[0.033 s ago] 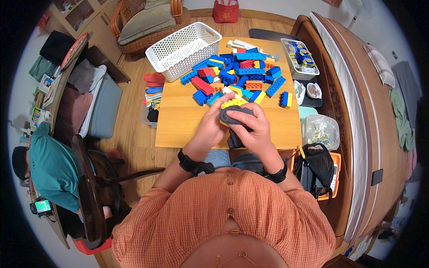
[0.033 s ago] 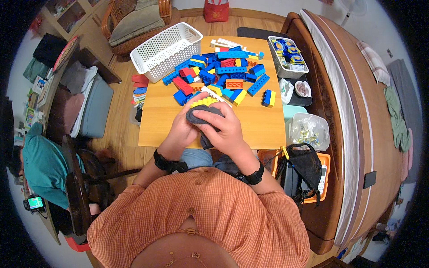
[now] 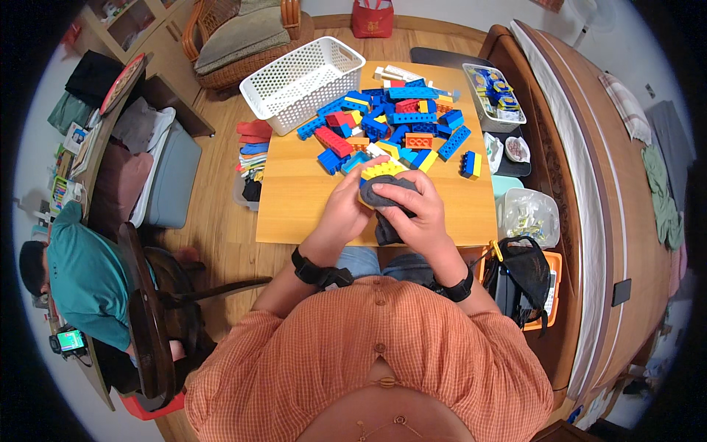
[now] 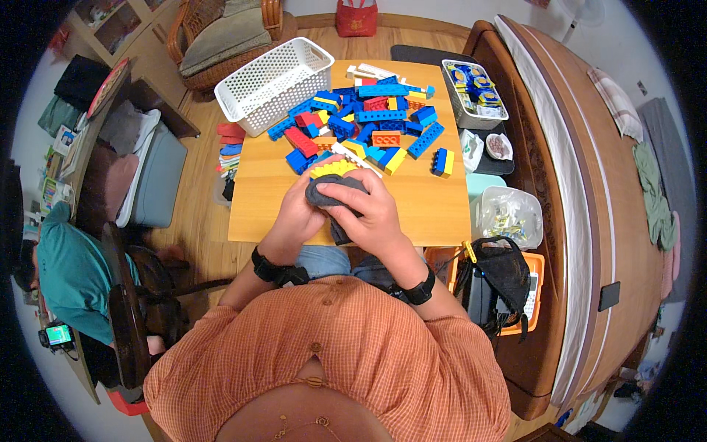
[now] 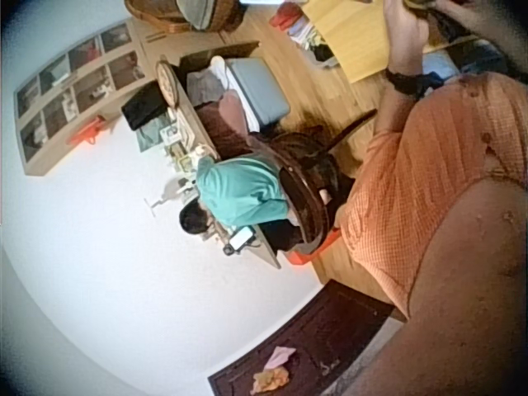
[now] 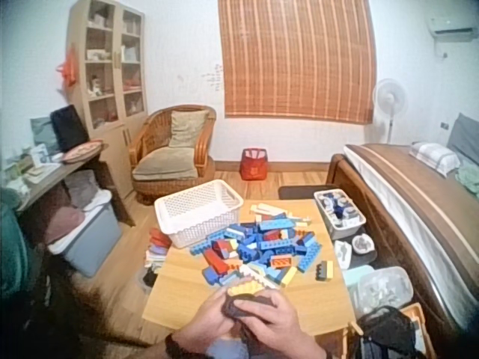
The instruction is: The person constructs a model out of plastic interlocking toy blocks at a wooden table, taking blocks from a container and attaching them together by hand while wiping some pieces down with a small black cloth.
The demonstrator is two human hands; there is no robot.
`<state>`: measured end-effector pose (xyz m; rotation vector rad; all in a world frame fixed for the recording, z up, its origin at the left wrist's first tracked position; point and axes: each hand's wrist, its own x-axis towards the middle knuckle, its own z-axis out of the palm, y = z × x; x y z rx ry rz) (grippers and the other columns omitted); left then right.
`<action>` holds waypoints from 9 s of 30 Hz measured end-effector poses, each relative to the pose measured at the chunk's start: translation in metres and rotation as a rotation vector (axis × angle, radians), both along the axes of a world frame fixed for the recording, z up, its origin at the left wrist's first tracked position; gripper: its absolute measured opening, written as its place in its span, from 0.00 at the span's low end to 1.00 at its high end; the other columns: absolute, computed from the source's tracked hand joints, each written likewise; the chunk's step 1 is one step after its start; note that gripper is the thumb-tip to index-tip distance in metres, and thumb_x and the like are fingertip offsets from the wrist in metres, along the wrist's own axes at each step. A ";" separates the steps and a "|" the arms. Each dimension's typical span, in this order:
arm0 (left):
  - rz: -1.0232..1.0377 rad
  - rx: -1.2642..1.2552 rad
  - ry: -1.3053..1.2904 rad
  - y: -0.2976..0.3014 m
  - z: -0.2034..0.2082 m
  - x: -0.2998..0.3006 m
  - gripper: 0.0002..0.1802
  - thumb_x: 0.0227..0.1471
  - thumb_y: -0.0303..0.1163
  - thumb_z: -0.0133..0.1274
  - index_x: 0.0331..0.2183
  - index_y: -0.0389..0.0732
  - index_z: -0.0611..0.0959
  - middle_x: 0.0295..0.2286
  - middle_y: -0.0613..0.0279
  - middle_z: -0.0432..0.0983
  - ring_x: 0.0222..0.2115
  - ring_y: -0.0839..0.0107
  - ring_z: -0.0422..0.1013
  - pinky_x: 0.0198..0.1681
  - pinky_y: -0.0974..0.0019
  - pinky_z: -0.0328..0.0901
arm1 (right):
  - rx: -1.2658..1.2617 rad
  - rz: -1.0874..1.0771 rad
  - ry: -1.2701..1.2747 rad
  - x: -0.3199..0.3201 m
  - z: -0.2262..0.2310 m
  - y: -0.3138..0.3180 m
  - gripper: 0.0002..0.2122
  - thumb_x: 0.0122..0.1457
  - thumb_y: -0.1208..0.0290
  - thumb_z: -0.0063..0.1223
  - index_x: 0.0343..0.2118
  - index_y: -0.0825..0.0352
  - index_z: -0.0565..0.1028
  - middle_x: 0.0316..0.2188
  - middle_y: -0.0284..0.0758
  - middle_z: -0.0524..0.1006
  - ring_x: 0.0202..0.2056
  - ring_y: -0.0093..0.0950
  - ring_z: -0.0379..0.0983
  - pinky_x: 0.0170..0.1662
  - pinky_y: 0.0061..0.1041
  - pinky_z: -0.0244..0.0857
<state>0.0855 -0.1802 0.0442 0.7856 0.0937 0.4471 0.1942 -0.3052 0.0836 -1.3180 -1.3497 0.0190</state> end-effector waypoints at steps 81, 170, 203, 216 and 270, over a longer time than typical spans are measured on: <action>0.333 -0.012 0.160 0.003 0.020 -0.011 0.24 0.69 0.42 0.38 0.59 0.39 0.65 0.52 0.55 0.71 0.51 0.65 0.70 0.53 0.61 0.68 | -0.320 -0.047 -0.217 -0.024 0.001 0.007 0.13 0.51 0.74 0.63 0.42 0.60 0.82 0.34 0.39 0.76 0.37 0.37 0.76 0.38 0.31 0.71; 0.071 -0.341 0.043 -0.023 0.055 -0.011 0.26 0.68 0.47 0.37 0.54 0.36 0.72 0.49 0.54 0.74 0.51 0.60 0.71 0.58 0.55 0.64 | 0.049 -0.136 -0.150 -0.004 0.018 -0.020 0.15 0.43 0.78 0.67 0.37 0.61 0.82 0.34 0.39 0.76 0.34 0.37 0.77 0.36 0.31 0.72; -0.123 0.478 0.137 0.017 0.054 -0.070 0.54 0.39 0.39 0.74 0.62 0.33 0.63 0.61 0.49 0.60 0.59 0.57 0.64 0.64 0.56 0.57 | -0.264 0.031 -0.197 0.037 0.069 -0.006 0.08 0.53 0.72 0.61 0.36 0.65 0.81 0.32 0.39 0.77 0.35 0.37 0.75 0.40 0.31 0.70; 0.220 0.059 0.027 0.032 0.040 -0.029 0.40 0.65 0.60 0.29 0.58 0.32 0.67 0.55 0.46 0.69 0.52 0.55 0.70 0.59 0.53 0.63 | -0.270 0.204 0.169 0.017 0.032 0.023 0.10 0.52 0.72 0.65 0.36 0.67 0.81 0.31 0.38 0.77 0.36 0.34 0.75 0.41 0.29 0.69; 0.239 1.044 0.350 0.136 0.015 0.005 0.23 0.56 0.26 0.55 0.53 0.39 0.74 0.47 0.55 0.73 0.46 0.61 0.72 0.52 0.60 0.67 | -0.343 -0.082 0.473 0.068 -0.035 -0.007 0.09 0.53 0.75 0.64 0.37 0.70 0.80 0.34 0.35 0.77 0.38 0.28 0.74 0.44 0.25 0.67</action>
